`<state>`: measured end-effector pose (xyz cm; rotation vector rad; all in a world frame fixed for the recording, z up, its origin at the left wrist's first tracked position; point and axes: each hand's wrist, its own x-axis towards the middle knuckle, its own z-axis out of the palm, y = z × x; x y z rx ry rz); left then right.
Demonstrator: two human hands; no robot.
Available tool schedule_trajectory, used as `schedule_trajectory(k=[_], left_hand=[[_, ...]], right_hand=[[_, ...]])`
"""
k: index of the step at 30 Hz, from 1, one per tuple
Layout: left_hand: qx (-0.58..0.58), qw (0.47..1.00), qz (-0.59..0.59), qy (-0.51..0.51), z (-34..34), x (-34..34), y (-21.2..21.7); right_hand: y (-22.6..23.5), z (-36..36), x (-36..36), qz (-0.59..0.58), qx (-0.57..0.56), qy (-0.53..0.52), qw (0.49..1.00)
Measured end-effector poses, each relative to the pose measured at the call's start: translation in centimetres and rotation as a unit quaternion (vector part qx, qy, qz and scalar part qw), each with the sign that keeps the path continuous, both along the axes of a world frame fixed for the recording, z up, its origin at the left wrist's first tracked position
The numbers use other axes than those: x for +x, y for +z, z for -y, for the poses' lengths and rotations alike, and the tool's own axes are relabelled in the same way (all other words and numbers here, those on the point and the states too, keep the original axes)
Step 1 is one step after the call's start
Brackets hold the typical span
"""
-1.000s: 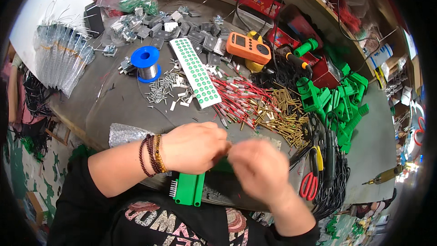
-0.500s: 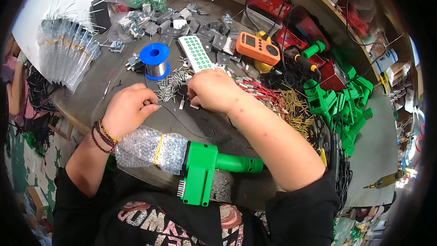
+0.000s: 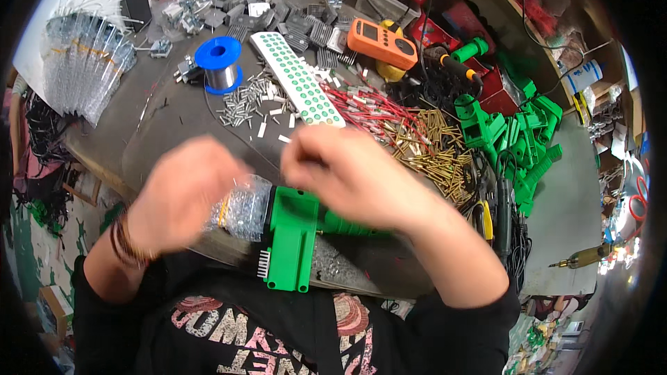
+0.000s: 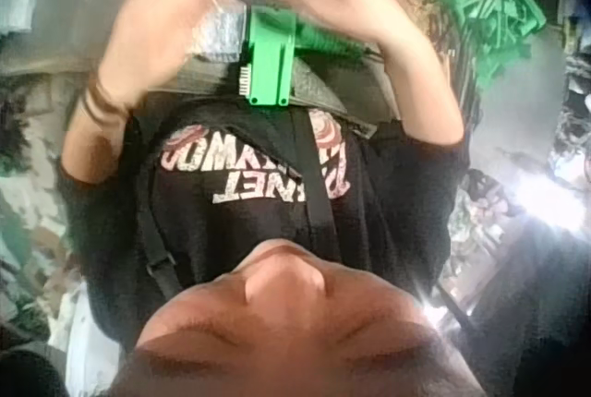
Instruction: Assembling and soldering wires inside a green plastic housing.
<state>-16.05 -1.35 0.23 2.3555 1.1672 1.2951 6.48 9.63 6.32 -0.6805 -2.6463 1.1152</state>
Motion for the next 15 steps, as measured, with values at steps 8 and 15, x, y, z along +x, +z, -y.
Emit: schedule_trajectory(k=[8, 15], left_hand=[[-0.046, 0.995, -0.009, -0.090, 5.3, 5.2, -1.1], [0.127, 0.983, -0.100, -0.087, 4.8, 4.0, -1.8]], right_hand=[[-3.1, 8.8, 7.3, -0.039, -0.253, -0.016, 0.967], [-4.2, 10.4, 7.5, -0.061, -0.142, -0.033, 0.987]])
